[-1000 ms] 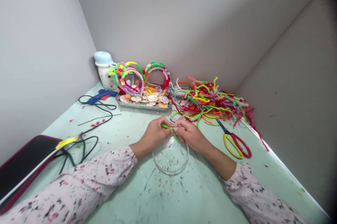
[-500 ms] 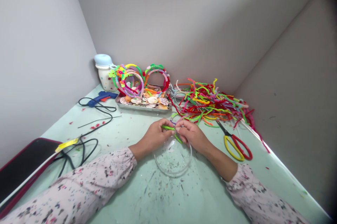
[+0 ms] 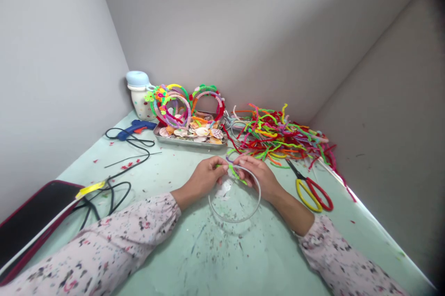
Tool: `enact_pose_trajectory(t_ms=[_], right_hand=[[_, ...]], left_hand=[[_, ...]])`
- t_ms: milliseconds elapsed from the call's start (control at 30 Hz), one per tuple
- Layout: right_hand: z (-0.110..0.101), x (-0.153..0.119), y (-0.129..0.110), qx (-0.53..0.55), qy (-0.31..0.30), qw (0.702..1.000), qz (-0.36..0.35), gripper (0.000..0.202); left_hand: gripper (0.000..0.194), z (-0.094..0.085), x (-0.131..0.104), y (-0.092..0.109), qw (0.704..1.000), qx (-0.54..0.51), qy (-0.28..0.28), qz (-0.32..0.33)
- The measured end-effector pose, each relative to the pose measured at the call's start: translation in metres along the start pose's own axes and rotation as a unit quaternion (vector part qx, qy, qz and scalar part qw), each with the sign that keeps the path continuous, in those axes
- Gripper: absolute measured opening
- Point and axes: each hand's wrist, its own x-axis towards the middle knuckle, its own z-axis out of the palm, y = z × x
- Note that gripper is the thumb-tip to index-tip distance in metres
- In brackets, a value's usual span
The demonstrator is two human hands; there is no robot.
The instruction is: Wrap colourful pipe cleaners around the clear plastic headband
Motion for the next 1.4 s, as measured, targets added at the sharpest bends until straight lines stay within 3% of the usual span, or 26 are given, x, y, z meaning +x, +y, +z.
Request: enact_pose_trajectory(t_ms=[300, 600, 933, 1400], right_hand=[[0.000, 0.000, 0.002, -0.037, 0.036, 0.998, 0.023, 0.024], [0.001, -0.002, 0.000, -0.152, -0.018, 0.986, -0.063, 0.025], [0.002, 0.002, 0.012, -0.175, 0.010, 0.978, -0.111, 0.017], [0.003, 0.000, 0.010, -0.233, 0.028, 0.964, -0.121, 0.016]], left_hand=[[0.021, 0.001, 0.000, 0.005, 0.998, -0.054, 0.009, -0.005], [0.020, 0.000, 0.000, 0.003, 0.999, -0.039, -0.005, 0.015], [0.020, 0.000, -0.001, -0.001, 0.999, -0.020, -0.024, 0.018], [0.022, 0.001, 0.000, 0.002, 0.999, -0.043, -0.025, -0.011]])
